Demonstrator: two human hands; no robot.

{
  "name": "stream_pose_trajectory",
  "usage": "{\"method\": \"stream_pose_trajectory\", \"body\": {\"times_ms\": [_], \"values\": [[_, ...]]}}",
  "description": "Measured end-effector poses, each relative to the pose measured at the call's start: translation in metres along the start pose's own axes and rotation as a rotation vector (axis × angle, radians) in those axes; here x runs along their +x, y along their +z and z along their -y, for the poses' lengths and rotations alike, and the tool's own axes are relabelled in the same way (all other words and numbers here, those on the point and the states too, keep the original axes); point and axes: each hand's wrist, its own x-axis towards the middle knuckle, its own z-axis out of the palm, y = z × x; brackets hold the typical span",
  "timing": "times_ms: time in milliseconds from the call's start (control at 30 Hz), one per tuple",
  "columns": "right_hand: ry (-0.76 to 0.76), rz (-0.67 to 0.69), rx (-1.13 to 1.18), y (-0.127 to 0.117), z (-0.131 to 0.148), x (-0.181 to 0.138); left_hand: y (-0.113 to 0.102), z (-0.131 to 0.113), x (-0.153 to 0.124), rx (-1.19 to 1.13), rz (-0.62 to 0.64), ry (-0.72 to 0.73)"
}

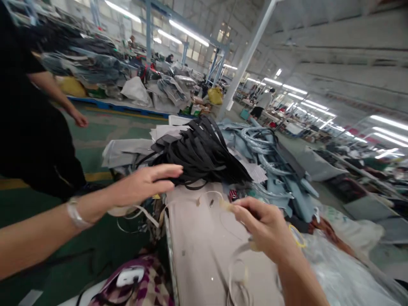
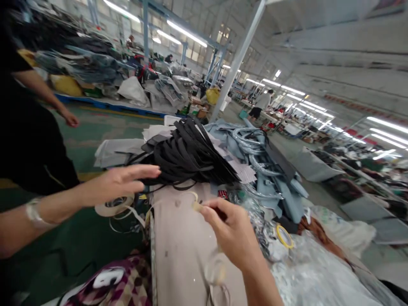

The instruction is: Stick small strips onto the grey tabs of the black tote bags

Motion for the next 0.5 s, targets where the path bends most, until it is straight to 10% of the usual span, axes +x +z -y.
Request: {"method": "stream_pose_trajectory", "body": {"times_ms": [100,200,367,500], "values": [[-0.053,-0.003,0.100,0.025,0.019,0.025,0.077,-0.036,-0.011,-0.291,0.361,0.015],[-0.027,0.094,0.268,0.031,0.028,0.031,0.101,-0.044,-0.011,-0.206,0.543,-0.007],[0.114,0.307,0.352,0.000,-0.001,0.014,0.043,-0.028,0.016,0.093,0.358,0.090],[0.218,0.463,0.365,-0.020,-0.031,-0.004,-0.044,-0.025,0.046,0.485,-0.083,0.191]]}}
